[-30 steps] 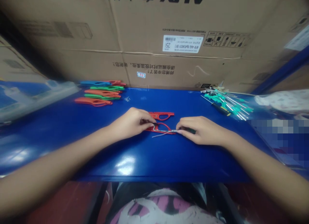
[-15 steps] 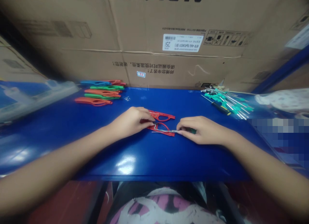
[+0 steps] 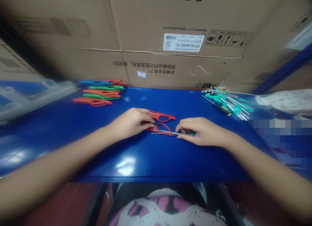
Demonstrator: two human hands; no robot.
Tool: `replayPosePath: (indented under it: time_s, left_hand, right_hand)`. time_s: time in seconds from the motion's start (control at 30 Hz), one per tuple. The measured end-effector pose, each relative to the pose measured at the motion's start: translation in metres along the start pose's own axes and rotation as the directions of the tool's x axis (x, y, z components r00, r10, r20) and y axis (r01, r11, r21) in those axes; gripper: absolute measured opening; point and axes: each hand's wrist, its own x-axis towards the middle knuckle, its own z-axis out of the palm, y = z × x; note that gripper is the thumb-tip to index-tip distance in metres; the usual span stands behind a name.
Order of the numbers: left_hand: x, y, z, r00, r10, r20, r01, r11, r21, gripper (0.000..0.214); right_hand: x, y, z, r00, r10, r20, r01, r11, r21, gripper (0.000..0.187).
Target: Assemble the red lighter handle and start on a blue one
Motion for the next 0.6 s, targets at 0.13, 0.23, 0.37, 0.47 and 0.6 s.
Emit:
replayPosePath:
  time_s: [0.13,0.23,0.37,0.47,0.6]
  left_hand:
    - [0.0005,0.0011,-0.0015,1.000,-0.011,0.008,0.011,1.000,-0.023,0.016]
    - [0.0004,0.0010,-0.0019,1.000,-0.008,0.009,0.008,0.999,-0.040,0.018]
    - [0.0005,-0.0002,-0.0015,1.000,0.003,0.006,-0.003,0.999,-0.041,0.016]
    - [0.0010,-0.0004,-0.0012,1.000,-0.002,0.015,0.002,0.999,-0.035,0.014]
    - [0.0012,0.0010,-0.0020,1.000,-0.012,0.021,0.012,0.999,-0.030,0.012]
  right_hand:
    - [0.0005,0.0005,-0.0002,1.000,-0.001,-0.007,0.001,1.000,-0.009,0.014]
    - [0.0009,0.0010,0.0009,1.000,0.004,-0.024,-0.003,1.000,0.013,0.016]
    - [0.0024,0.0022,0.0032,0.999,0.041,-0.034,-0.038,0.996,0.078,0.018]
    - [0.0036,0.0032,0.0045,0.996,0.084,-0.033,-0.080,0.990,0.115,0.019]
    - [0.0039,0.0038,0.0040,0.995,0.092,-0.044,-0.087,0.991,0.107,0.014]
